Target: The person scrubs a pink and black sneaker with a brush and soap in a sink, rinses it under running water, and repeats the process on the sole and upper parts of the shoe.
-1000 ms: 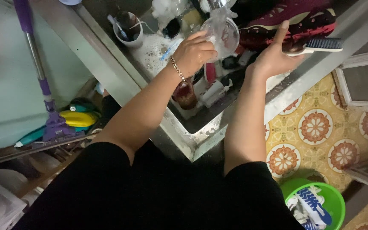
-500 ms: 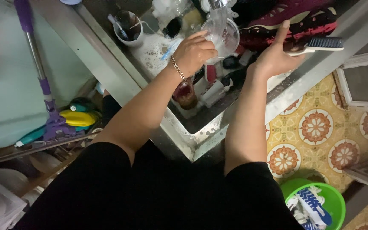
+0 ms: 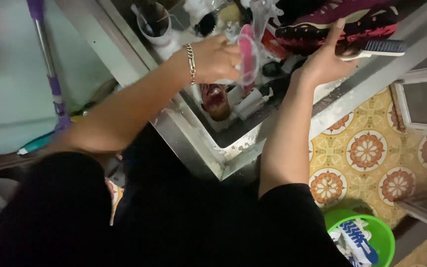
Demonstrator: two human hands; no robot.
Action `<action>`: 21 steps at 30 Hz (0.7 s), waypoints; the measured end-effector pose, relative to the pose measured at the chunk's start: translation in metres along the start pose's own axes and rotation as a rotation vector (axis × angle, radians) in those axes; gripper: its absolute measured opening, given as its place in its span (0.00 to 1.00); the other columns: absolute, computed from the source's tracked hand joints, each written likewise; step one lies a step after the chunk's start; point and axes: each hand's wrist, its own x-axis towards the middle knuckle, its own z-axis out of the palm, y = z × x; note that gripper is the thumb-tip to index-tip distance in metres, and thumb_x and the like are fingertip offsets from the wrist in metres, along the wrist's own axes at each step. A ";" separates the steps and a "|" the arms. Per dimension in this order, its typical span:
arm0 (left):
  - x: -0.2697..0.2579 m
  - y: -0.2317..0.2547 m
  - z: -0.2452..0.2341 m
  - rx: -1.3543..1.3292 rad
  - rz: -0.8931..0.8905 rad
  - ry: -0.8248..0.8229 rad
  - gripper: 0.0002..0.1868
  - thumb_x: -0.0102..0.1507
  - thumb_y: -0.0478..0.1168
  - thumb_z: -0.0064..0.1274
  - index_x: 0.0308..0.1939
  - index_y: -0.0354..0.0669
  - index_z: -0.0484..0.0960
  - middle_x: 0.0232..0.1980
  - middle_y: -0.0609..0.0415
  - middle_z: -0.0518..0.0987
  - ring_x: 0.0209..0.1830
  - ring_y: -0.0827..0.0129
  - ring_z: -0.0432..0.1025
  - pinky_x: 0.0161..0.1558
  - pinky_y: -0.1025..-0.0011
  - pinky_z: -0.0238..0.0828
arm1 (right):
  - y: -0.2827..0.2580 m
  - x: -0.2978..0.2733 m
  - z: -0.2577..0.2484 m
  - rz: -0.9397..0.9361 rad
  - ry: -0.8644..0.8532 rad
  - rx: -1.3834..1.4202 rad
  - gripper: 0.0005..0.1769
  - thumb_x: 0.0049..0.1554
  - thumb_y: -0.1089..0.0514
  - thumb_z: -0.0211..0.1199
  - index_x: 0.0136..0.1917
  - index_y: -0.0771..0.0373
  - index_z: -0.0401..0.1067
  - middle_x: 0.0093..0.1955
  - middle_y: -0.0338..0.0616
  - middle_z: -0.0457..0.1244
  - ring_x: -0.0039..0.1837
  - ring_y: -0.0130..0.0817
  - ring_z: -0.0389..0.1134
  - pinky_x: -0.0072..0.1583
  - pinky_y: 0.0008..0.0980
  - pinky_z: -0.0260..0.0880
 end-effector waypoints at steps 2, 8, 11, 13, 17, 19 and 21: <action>0.017 0.025 -0.051 0.179 0.093 -0.487 0.10 0.70 0.51 0.81 0.50 0.56 1.00 0.46 0.61 0.95 0.56 0.68 0.86 0.75 0.60 0.80 | 0.014 0.009 -0.003 -0.070 -0.012 -0.034 0.47 0.47 0.45 0.97 0.72 0.71 0.86 0.69 0.60 0.84 0.67 0.45 0.87 0.70 0.50 0.94; 0.033 0.051 -0.036 0.534 0.539 -1.165 0.17 0.84 0.48 0.56 0.44 0.64 0.97 0.49 0.70 0.95 0.50 0.80 0.84 0.52 0.72 0.70 | -0.011 -0.006 0.001 0.025 -0.020 -0.180 0.44 0.42 0.37 0.94 0.63 0.65 0.87 0.62 0.53 0.87 0.63 0.45 0.90 0.65 0.46 0.95; 0.018 0.050 -0.001 0.570 0.590 -1.176 0.11 0.80 0.51 0.64 0.60 0.64 1.01 0.60 0.69 0.98 0.62 0.70 0.88 0.68 0.63 0.71 | -0.003 -0.004 -0.002 0.024 -0.040 -0.046 0.50 0.43 0.42 0.97 0.70 0.67 0.81 0.68 0.60 0.85 0.65 0.50 0.90 0.68 0.49 0.95; 0.034 0.061 -0.016 0.613 0.708 -1.276 0.14 0.78 0.56 0.70 0.65 0.62 0.98 0.65 0.69 0.96 0.67 0.70 0.85 0.72 0.63 0.69 | 0.011 0.001 -0.003 -0.004 -0.055 -0.012 0.48 0.44 0.43 0.98 0.70 0.68 0.82 0.67 0.61 0.85 0.65 0.49 0.89 0.67 0.50 0.95; 0.051 0.076 -0.014 0.735 0.939 -1.482 0.29 0.83 0.67 0.60 0.84 0.66 0.86 0.86 0.73 0.84 0.78 0.68 0.78 0.79 0.61 0.63 | 0.001 -0.006 -0.001 0.013 -0.055 -0.057 0.52 0.41 0.40 0.97 0.69 0.69 0.80 0.68 0.63 0.84 0.67 0.50 0.89 0.68 0.50 0.95; 0.043 0.076 0.000 0.786 0.975 -1.481 0.33 0.83 0.67 0.50 0.90 0.65 0.80 0.91 0.74 0.78 0.85 0.67 0.73 0.83 0.57 0.59 | 0.011 -0.001 -0.004 -0.021 -0.100 -0.006 0.49 0.45 0.44 0.99 0.70 0.68 0.81 0.68 0.62 0.85 0.67 0.50 0.89 0.69 0.50 0.95; 0.037 0.073 0.007 0.839 1.013 -1.478 0.37 0.84 0.66 0.41 0.95 0.63 0.74 0.96 0.75 0.72 0.92 0.66 0.69 0.87 0.53 0.55 | 0.017 0.002 -0.005 -0.058 -0.143 0.045 0.45 0.49 0.48 1.00 0.72 0.67 0.82 0.68 0.61 0.85 0.67 0.49 0.89 0.69 0.51 0.95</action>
